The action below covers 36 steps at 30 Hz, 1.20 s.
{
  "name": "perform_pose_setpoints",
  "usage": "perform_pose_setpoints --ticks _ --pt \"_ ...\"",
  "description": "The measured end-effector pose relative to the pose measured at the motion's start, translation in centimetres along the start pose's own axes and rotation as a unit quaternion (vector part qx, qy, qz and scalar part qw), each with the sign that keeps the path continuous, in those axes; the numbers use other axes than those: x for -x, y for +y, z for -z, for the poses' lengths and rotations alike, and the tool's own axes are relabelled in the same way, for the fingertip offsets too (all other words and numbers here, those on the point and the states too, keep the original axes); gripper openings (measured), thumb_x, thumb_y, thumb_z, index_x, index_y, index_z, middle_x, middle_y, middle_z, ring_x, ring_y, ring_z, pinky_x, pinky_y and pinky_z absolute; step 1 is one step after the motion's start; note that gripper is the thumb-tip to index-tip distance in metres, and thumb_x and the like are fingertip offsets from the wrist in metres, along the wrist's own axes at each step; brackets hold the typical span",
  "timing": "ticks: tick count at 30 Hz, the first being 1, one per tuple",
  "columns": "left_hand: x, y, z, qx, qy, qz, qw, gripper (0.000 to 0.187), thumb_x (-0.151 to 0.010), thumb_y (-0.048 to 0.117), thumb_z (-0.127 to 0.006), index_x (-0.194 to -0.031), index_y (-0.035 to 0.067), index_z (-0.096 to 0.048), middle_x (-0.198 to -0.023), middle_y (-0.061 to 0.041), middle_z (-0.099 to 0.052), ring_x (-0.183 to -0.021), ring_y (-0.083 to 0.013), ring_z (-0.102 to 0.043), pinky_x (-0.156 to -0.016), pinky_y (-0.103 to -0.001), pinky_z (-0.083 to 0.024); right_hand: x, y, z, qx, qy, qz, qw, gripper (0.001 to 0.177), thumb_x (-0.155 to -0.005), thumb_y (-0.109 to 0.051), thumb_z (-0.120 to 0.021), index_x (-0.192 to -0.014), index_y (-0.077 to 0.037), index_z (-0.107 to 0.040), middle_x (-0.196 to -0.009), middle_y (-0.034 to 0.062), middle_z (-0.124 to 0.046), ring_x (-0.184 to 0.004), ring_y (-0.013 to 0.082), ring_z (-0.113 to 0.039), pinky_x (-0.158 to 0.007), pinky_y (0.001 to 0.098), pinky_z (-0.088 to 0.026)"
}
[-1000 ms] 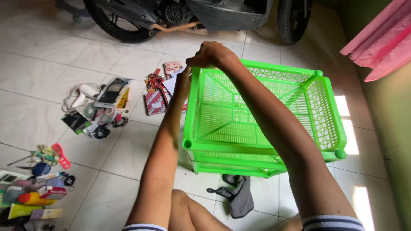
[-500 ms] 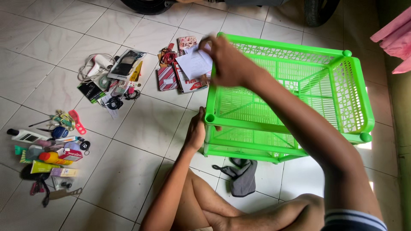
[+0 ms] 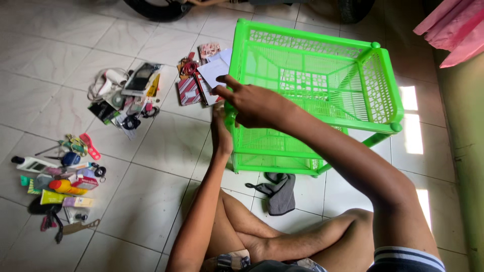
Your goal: The person sits on the floor and removes books and papers from a green plastic shelving unit. They then disassemble the unit by removing the vertical support poles and separating the plastic basket sections.
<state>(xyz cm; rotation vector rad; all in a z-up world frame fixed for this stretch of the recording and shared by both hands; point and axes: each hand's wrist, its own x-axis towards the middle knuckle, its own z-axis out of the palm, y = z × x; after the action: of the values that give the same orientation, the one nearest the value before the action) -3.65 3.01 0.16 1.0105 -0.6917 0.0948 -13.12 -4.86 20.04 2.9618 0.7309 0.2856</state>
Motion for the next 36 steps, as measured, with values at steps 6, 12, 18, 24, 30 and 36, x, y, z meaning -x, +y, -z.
perform_pose_setpoints --ticks 6,12,18,24,30,36 --pt "-1.0 8.2 -2.9 -0.108 -0.067 0.000 0.992 0.071 -0.088 0.036 -0.058 -0.140 0.007 -0.018 -0.132 -0.012 -0.039 -0.113 -0.0220 -0.047 -0.090 -0.036 -0.044 5.7 -1.9 0.0 -0.024 0.187 -0.021 0.982 0.076 -0.064 -0.012 -0.074 -0.131 -0.003 -0.040 -0.147 0.0197 -0.023 -0.108 0.0358 -0.049 -0.092 0.0437 -0.045" --pt "-1.9 9.9 -3.9 -0.151 -0.071 0.105 0.980 0.040 -0.090 0.017 -0.055 -0.127 0.005 -0.046 -0.111 -0.006 -0.058 -0.097 -0.0149 -0.052 -0.084 -0.030 -0.042 19.8 2.6 -4.1 0.046 0.459 -0.293 0.837 0.083 -0.073 -0.029 -0.082 -0.135 -0.003 -0.034 -0.146 0.0232 -0.019 -0.132 0.0417 -0.026 -0.106 0.0534 -0.023" --pt "-3.0 8.8 -5.2 -0.118 -0.033 0.105 0.987 0.030 -0.089 0.013 -0.052 -0.118 0.005 -0.050 -0.108 -0.002 -0.059 -0.097 -0.0113 -0.055 -0.083 -0.026 -0.044 27.9 7.8 -10.8 -0.299 0.468 -0.366 0.747 0.061 -0.079 -0.017 -0.069 -0.127 0.000 -0.034 -0.114 0.0168 -0.056 -0.109 0.0247 -0.055 -0.089 0.0364 -0.046" --pt "-2.6 8.3 -6.5 -0.141 0.032 0.106 0.984 0.029 -0.086 0.013 -0.050 -0.113 0.004 -0.055 -0.096 -0.004 -0.059 -0.081 -0.0120 -0.057 -0.065 -0.027 -0.049 29.7 11.0 -12.8 -0.357 0.470 -0.334 0.735 0.012 -0.091 -0.005 -0.052 -0.101 0.002 -0.051 -0.091 0.0107 -0.065 -0.087 0.0169 -0.067 -0.077 0.0295 -0.054" --pt "-2.9 8.6 -6.7 -0.115 0.051 0.104 0.987 0.027 -0.087 0.013 -0.051 -0.109 0.002 -0.059 -0.098 -0.004 -0.061 -0.083 -0.0113 -0.058 -0.066 -0.027 -0.050 28.5 10.2 -12.0 -0.353 0.540 -0.294 0.705 0.012 -0.091 -0.004 -0.052 -0.101 0.001 -0.053 -0.089 0.0111 -0.064 -0.085 0.0166 -0.065 -0.078 0.0294 -0.054" --pt "-2.7 9.7 -6.6 -0.132 0.035 0.116 0.984 0.026 -0.084 0.012 -0.049 -0.108 0.003 -0.057 -0.097 -0.004 -0.059 -0.079 -0.0141 -0.058 -0.061 -0.029 -0.051 29.0 10.6 -10.7 -0.449 0.529 -0.277 0.664 0.039 -0.093 -0.036 -0.044 -0.102 0.002 -0.051 -0.086 0.0112 -0.063 -0.081 0.0178 -0.062 -0.080 0.0332 -0.048"
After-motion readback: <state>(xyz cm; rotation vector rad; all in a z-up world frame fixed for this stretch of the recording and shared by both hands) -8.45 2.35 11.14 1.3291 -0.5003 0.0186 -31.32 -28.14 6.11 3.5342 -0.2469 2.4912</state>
